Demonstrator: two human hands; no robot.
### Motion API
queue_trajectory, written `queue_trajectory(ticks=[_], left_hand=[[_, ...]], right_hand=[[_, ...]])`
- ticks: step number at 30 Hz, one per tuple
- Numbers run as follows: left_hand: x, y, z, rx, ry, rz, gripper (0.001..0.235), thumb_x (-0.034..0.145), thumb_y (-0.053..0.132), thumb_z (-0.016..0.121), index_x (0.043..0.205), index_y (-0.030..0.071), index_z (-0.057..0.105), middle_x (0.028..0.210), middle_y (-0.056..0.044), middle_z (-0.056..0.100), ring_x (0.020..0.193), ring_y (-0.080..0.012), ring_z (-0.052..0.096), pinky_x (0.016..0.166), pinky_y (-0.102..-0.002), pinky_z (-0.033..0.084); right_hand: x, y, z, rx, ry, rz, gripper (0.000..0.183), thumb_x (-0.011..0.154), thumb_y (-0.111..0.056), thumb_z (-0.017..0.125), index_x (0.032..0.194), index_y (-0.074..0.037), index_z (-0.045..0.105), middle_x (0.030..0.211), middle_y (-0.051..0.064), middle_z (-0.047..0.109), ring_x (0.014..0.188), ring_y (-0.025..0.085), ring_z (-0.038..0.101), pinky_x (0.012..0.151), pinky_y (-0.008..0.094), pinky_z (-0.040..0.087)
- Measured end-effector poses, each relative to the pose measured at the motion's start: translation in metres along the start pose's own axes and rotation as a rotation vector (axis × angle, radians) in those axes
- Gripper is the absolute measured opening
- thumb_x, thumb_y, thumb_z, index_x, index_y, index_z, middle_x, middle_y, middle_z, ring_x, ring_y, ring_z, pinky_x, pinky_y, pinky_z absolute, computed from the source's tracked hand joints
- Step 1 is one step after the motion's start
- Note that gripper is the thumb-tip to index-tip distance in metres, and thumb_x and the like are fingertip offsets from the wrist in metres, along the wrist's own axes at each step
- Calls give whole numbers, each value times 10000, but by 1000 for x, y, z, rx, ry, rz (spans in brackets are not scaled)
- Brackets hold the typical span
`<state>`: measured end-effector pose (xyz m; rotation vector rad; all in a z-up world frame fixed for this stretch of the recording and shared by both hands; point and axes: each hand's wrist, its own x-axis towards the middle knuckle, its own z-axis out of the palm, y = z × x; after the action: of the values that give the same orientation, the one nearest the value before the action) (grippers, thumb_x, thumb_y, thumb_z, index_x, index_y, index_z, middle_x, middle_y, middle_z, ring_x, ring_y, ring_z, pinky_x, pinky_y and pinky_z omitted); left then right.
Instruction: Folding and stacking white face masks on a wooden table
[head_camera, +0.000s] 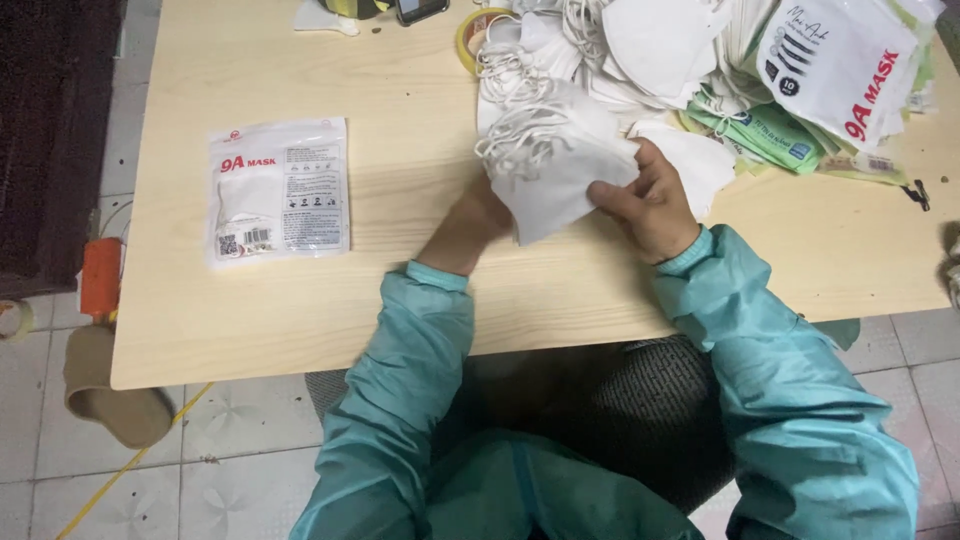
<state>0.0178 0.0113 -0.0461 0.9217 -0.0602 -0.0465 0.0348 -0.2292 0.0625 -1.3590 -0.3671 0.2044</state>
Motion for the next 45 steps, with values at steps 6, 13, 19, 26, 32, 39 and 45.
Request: queue_trajectory(ticks=[6, 13, 19, 26, 32, 39, 45], left_hand=[[-21, 1, 5, 356, -25, -51, 898, 813, 120, 906, 1537, 52, 380, 1492, -204, 519, 1353, -349, 527, 1103, -492, 529], [-29, 29, 31, 900, 128, 87, 466, 882, 303, 786, 1294, 154, 628, 1220, -118, 699, 1199, -343, 656, 1004, -467, 569], [-32, 56, 55, 1061, -81, -44, 687, 893, 355, 741, 1437, 42, 461, 1318, -244, 589, 1289, -427, 568, 1056, -526, 525], [-31, 27, 36, 1202, -63, 133, 548, 763, 33, 640, 1280, -103, 520, 1129, -313, 561, 1140, -552, 559, 943, -627, 497], [-37, 45, 65, 1113, -44, 109, 492, 853, 110, 634, 1316, -31, 544, 1153, -276, 623, 1168, -490, 606, 991, -550, 523], [-36, 25, 42, 1070, 51, 306, 459, 948, 89, 602, 1361, -84, 502, 1274, -377, 587, 1229, -541, 555, 1042, -618, 472], [-28, 28, 41, 325, 451, 98, 548, 884, 136, 715, 1362, -20, 498, 1258, -227, 631, 963, -314, 721, 672, -316, 689]], right_hand=[[2, 15, -3, -42, -51, 48, 486, 808, 117, 772, 1200, -65, 550, 1037, 103, 728, 920, 207, 741, 824, 342, 639], [8, 35, -12, -316, -162, 24, 730, 738, 86, 854, 1361, -55, 501, 1237, 171, 636, 1175, 368, 607, 976, 541, 555], [12, 23, -7, -662, -158, -111, 928, 710, -55, 902, 1500, -51, 415, 1295, 301, 613, 1221, 534, 570, 1016, 643, 494], [16, 76, -36, -794, -191, -54, 563, 711, -312, 877, 1205, -174, 644, 996, 109, 737, 1022, 399, 707, 852, 523, 558], [15, 33, -3, -942, -273, -128, 621, 727, -368, 812, 1180, -11, 582, 992, 311, 646, 987, 586, 614, 843, 704, 488], [17, 7, -58, -978, -175, -269, 522, 796, -81, 716, 1293, 49, 624, 1126, 329, 682, 1108, 573, 613, 973, 621, 483], [27, -21, -138, -1448, 471, -756, 319, 824, 103, 769, 1134, 34, 732, 1198, 206, 642, 1088, 379, 562, 951, 455, 483]])
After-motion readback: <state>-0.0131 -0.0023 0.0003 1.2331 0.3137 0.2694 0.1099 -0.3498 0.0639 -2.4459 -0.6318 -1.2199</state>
